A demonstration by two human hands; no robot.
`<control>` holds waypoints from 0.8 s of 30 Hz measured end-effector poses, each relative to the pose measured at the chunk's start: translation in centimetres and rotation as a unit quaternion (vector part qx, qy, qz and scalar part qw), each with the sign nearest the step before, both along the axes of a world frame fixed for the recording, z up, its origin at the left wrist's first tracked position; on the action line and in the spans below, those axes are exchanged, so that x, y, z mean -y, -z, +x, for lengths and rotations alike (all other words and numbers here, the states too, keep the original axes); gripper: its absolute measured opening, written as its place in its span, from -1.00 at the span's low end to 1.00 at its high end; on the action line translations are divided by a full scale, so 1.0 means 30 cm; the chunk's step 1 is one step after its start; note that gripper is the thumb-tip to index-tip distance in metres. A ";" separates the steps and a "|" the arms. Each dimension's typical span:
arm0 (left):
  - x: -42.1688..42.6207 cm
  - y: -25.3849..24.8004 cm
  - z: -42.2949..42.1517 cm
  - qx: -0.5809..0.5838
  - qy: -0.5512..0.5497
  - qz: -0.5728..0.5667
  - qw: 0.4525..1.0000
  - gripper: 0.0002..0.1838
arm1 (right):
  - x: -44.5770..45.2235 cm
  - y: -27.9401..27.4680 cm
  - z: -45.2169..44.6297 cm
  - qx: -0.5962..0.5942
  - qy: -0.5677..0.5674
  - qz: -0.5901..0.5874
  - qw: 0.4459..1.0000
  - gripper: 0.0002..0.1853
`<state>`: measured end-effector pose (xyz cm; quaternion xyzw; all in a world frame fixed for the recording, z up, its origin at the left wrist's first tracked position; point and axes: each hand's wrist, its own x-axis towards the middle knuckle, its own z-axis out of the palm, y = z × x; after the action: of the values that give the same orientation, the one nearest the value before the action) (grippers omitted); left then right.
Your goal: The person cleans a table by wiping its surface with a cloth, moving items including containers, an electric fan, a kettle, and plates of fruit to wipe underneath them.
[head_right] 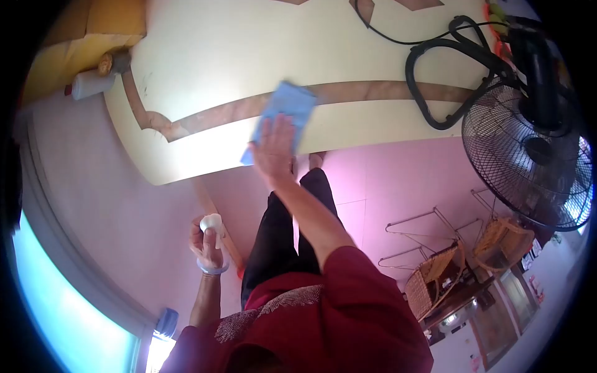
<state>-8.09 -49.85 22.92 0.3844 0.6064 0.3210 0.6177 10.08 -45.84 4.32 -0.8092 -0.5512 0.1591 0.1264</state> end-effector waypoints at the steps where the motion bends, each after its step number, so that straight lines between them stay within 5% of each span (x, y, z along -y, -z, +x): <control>1: 0.011 -0.007 -0.017 -0.006 0.003 0.005 1.000 -0.72 | -0.035 -0.007 -0.083 -0.044 -0.035 0.013 0.998 -0.15; 3: 0.023 -0.013 -0.030 -0.024 0.004 0.013 1.000 -0.72 | -0.114 -0.029 -0.178 0.013 -0.176 -0.007 0.984 -0.15; 8: 0.034 -0.037 0.010 -0.038 0.008 0.015 0.999 -0.70 | -0.201 -0.016 0.022 -0.016 -0.254 0.055 0.966 -0.30; 12: 0.065 -0.005 0.095 0.028 -0.048 -0.061 0.997 -0.70 | -0.176 -0.022 0.420 0.095 -0.053 0.066 0.992 -0.30; 17: 0.122 0.026 0.181 0.056 0.007 0.001 0.998 -0.74 | 0.175 0.092 0.849 0.200 0.195 0.111 0.954 -0.43; 19: 0.139 -0.008 0.211 0.069 0.011 -0.026 0.997 -0.73 | 0.321 0.021 0.886 0.208 0.262 0.017 0.942 -0.54; 20: 0.139 -0.033 0.231 0.076 0.009 -0.022 0.997 -0.74 | 0.419 0.039 0.934 0.230 0.230 0.073 0.943 -0.59; 22: 0.153 -0.043 0.228 0.067 0.020 -0.003 0.998 -0.75 | 0.605 0.088 1.030 0.058 0.277 0.104 0.953 -0.65; 24: 0.148 -0.063 0.238 0.069 0.034 0.031 0.997 -0.75 | 0.624 -0.097 1.014 -0.175 0.354 0.085 0.915 -0.67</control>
<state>-0.96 -54.29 24.81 0.4005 0.5389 0.3443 0.6562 40.51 -64.56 7.23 -0.8970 -0.2090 0.1951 0.3370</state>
